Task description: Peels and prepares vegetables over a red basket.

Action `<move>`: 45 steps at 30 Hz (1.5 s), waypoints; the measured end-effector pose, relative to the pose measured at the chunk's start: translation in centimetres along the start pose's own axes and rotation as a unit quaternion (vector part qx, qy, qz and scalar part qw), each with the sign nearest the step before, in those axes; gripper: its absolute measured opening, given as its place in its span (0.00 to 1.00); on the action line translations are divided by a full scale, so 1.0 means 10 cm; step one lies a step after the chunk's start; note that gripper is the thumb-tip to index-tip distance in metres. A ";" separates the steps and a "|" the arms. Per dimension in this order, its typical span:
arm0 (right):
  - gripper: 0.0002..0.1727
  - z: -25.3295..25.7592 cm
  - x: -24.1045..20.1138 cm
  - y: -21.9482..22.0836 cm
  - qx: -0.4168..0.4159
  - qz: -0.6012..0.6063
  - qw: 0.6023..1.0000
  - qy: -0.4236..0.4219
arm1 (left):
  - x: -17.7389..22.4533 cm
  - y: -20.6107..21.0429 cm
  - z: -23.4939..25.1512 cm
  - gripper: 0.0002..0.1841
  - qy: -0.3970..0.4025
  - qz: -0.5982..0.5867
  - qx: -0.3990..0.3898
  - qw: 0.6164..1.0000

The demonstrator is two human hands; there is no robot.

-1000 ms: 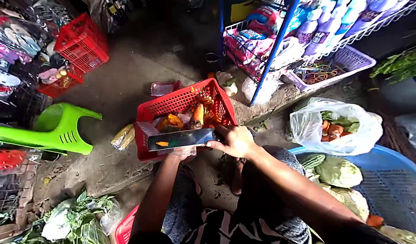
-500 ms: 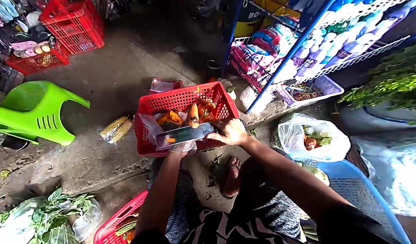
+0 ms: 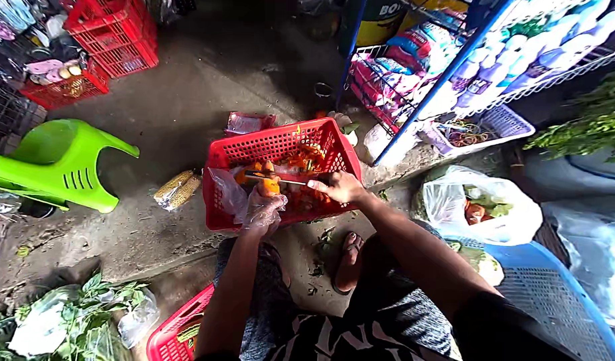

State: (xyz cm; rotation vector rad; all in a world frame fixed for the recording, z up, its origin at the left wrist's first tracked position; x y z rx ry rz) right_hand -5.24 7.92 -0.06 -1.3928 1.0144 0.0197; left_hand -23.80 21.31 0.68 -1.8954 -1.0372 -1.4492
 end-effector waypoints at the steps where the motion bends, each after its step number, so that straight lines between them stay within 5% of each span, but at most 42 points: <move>1: 0.35 0.00 0.01 0.01 -0.024 0.065 0.998 0.007 | 0.00 -0.01 -0.01 0.28 -0.007 -0.010 -0.011 1.000; 4: 0.30 -0.05 0.07 0.09 -0.074 0.231 0.969 0.039 | -0.01 0.01 -0.05 0.22 -0.044 -0.052 -0.048 0.997; 7: 0.33 -0.11 0.04 -0.04 -0.013 0.108 0.994 0.021 | -0.02 0.07 -0.03 0.19 -0.054 -0.071 -0.042 0.995; 10: 0.49 -0.24 -0.12 -0.03 0.027 -0.063 0.997 0.033 | -0.05 0.13 -0.03 0.17 -0.045 -0.069 -0.020 0.996; 17: 0.50 -0.05 0.06 0.10 0.015 -0.094 0.995 0.030 | -0.17 0.24 -0.13 0.16 -0.101 -0.084 -0.016 0.991; 22: 0.48 0.07 0.49 -0.30 0.064 -0.095 0.982 0.149 | -0.10 0.05 -0.21 0.32 -0.037 -0.050 -0.038 0.997; 26: 0.43 -0.08 0.18 -0.32 0.094 0.012 0.987 0.129 | -0.10 0.12 -0.11 0.43 0.004 0.114 -0.025 0.993; 31: 0.39 -0.13 -0.22 0.00 0.023 0.158 0.987 0.023 | -0.12 0.25 -0.10 0.48 0.017 0.240 -0.034 0.970; 37: 0.40 -0.03 0.05 0.12 0.000 0.142 0.989 0.036 | -0.13 0.20 -0.09 0.39 0.001 0.020 -0.036 0.999; 42: 0.42 -0.13 0.17 -0.02 -0.005 0.121 0.991 0.064 | -0.10 0.22 -0.10 0.44 0.089 0.063 0.006 0.994; 45: 0.45 -0.20 0.38 -0.06 -0.029 0.032 0.994 0.102 | 0.12 0.11 -0.21 0.45 0.248 0.219 0.103 0.938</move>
Point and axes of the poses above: each hand's wrist, its own z-axis towards the middle knuckle, its own y-axis out of the palm, x = y × z, the point moved 7 cm from there along z, towards the middle knuckle, and after that the axes turned 12 degrees about x, right-handed, at the moved point
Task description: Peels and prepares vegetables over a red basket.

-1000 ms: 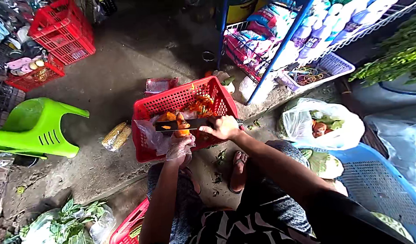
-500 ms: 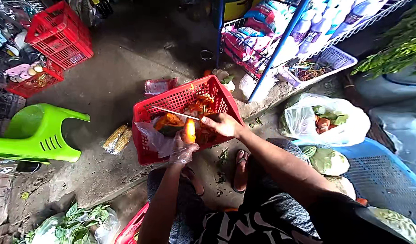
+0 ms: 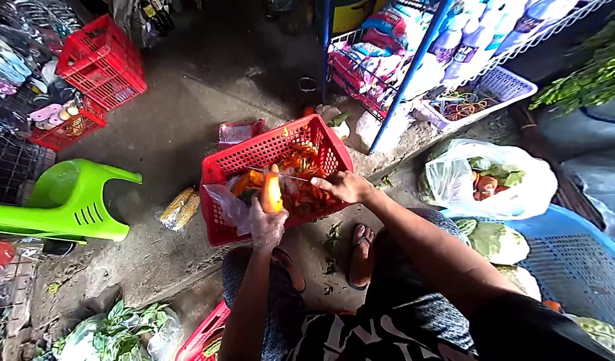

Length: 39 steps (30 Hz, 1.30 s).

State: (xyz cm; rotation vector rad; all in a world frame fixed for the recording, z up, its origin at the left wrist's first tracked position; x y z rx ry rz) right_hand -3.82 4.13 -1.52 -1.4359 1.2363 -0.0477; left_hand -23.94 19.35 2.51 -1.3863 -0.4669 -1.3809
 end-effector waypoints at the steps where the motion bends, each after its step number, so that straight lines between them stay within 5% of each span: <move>1: 0.46 -0.01 0.12 -0.02 -0.011 -0.044 0.999 0.020 | 0.11 -0.10 0.03 0.45 0.068 0.044 0.052 0.995; 2: 0.47 -0.03 0.21 -0.01 -0.013 -0.068 0.997 0.036 | 0.13 -0.18 0.10 0.45 0.083 0.060 0.074 0.992; 4: 0.47 -0.05 0.26 -0.06 0.012 -0.049 0.997 0.055 | -0.01 -0.14 0.17 0.42 -0.054 -0.021 0.026 0.998; 7: 0.45 -0.06 0.22 -0.13 0.097 0.041 0.993 0.058 | -0.21 0.10 0.08 0.22 -0.267 -0.278 -0.038 0.922; 10: 0.42 -0.14 0.07 -0.19 0.158 0.078 0.984 -0.009 | -0.11 0.28 0.01 0.15 -0.313 -0.392 -0.102 0.859; 14: 0.44 -0.33 -0.27 -0.23 0.239 0.090 0.954 -0.154 | -0.09 0.43 0.03 0.32 -0.440 -0.433 -0.007 0.787; 19: 0.56 -0.58 -0.64 -0.08 0.263 0.002 0.931 -0.252 | -0.04 0.45 -0.11 0.18 -0.428 -0.441 0.055 0.787; 28: 0.56 -0.47 -0.67 0.19 0.249 -0.067 0.929 -0.265 | 0.01 0.57 -0.04 0.22 -0.375 -0.489 0.023 0.788; 35: 0.53 -0.24 -0.46 0.14 0.206 -0.053 0.961 -0.178 | -0.06 0.59 -0.07 0.10 -0.430 -0.424 0.068 0.794; 39: 0.47 0.00 -0.19 -0.01 0.124 -0.033 0.991 -0.036 | -0.08 0.56 0.00 0.20 -0.429 -0.432 0.055 0.791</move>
Point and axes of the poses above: each hand's wrist, its own z-axis towards the middle knuckle, its own y-axis out of the palm, x = y × z, the point moved 7 cm from there along z, towards the middle knuckle, and after that the axes turned 12 degrees about x, right-handed, at the moved point
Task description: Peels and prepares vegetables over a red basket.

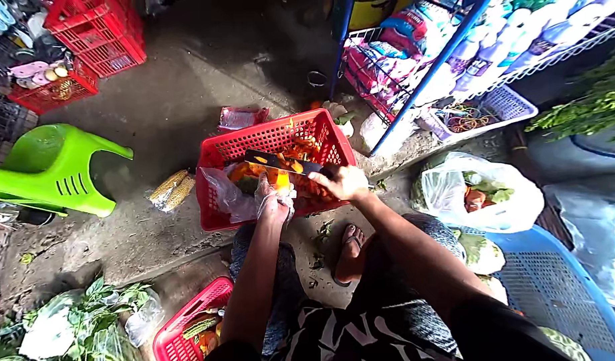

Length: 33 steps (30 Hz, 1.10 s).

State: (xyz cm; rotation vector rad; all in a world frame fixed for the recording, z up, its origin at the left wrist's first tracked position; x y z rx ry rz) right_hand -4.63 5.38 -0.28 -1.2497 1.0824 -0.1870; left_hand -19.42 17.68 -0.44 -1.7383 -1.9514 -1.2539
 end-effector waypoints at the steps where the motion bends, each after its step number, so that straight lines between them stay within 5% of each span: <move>1: 0.46 0.00 0.00 -0.02 -0.005 -0.002 1.000 0.016 | 0.00 0.00 0.01 0.21 0.000 -0.002 -0.008 1.000; 4: 0.44 -0.15 -0.13 -0.03 -0.011 0.015 1.000 0.016 | -0.05 0.01 0.07 0.21 0.005 -0.007 -0.019 1.000; 8: 0.53 -0.42 -0.46 0.02 -0.026 -0.003 0.994 -0.105 | -0.11 -0.03 -0.07 0.12 0.009 0.006 -0.022 1.000; 17: 0.54 -0.23 -0.23 0.10 0.024 -0.006 0.990 -0.142 | -0.06 -0.05 -0.18 0.09 -0.034 0.011 0.045 0.998; 28: 0.45 -0.03 0.12 0.02 -0.027 -0.039 0.999 0.024 | 0.00 -0.10 -0.04 0.13 -0.006 0.019 -0.011 1.000; 33: 0.47 -0.02 0.08 -0.05 -0.036 -0.022 0.995 0.088 | 0.06 -0.18 0.06 0.14 0.036 0.168 0.016 0.985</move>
Point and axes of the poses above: each hand's wrist, its own z-axis towards the middle knuckle, its own y-axis out of the palm, x = y × z, the point moved 7 cm from there along z, towards the middle knuckle, and after that the axes turned 12 degrees about x, right-handed, at the moved point
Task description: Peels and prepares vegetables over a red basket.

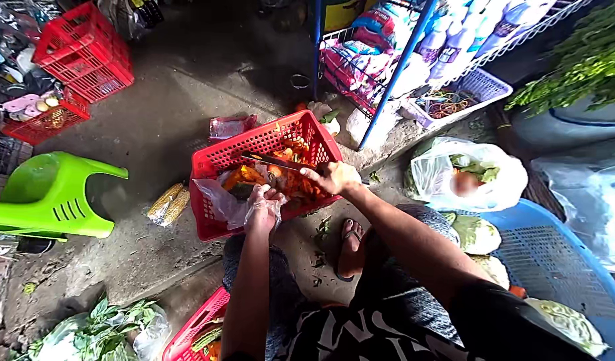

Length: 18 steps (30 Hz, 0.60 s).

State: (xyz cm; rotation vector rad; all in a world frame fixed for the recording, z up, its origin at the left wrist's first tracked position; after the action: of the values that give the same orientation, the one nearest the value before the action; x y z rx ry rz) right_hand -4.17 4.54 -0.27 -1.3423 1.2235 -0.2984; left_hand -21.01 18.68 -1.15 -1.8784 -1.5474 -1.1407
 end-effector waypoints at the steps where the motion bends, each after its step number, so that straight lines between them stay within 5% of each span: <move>1: 0.47 -0.01 0.00 -0.01 -0.002 0.010 1.000 0.013 | -0.04 -0.01 0.03 0.17 -0.020 0.010 0.012 1.000; 6: 0.47 0.16 0.23 -0.13 0.048 0.166 0.983 0.056 | 0.13 -0.13 0.24 0.21 0.013 0.144 0.016 0.989; 9: 0.47 0.14 0.26 -0.28 0.084 0.279 0.955 0.050 | 0.21 -0.03 0.42 0.20 0.073 0.331 -0.032 0.940; 11: 0.49 0.05 0.26 -0.36 0.118 0.316 0.941 0.040 | 0.26 0.23 0.50 0.22 0.145 0.466 -0.082 0.869; 16: 0.39 -0.06 0.09 -0.58 0.081 0.264 0.961 0.020 | 0.15 0.98 0.90 0.26 0.280 0.728 -0.143 0.609; 18: 0.39 -0.10 0.02 -0.57 0.052 0.241 0.969 0.013 | -0.04 1.15 1.07 0.27 0.350 0.729 -0.178 0.561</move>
State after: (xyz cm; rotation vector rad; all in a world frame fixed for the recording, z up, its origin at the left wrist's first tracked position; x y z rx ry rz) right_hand -2.30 2.15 4.72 -0.9159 1.4904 -0.0306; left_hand -6.76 23.58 -5.59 -1.6580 0.8052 -0.9811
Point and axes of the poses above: each hand's wrist, its own z-axis towards the middle knuckle, its own y-axis out of the palm, x = y × z, the point moved 7 cm from there along z, towards the middle knuckle, and after that the axes turned 12 degrees about x, right-handed, at the moved point
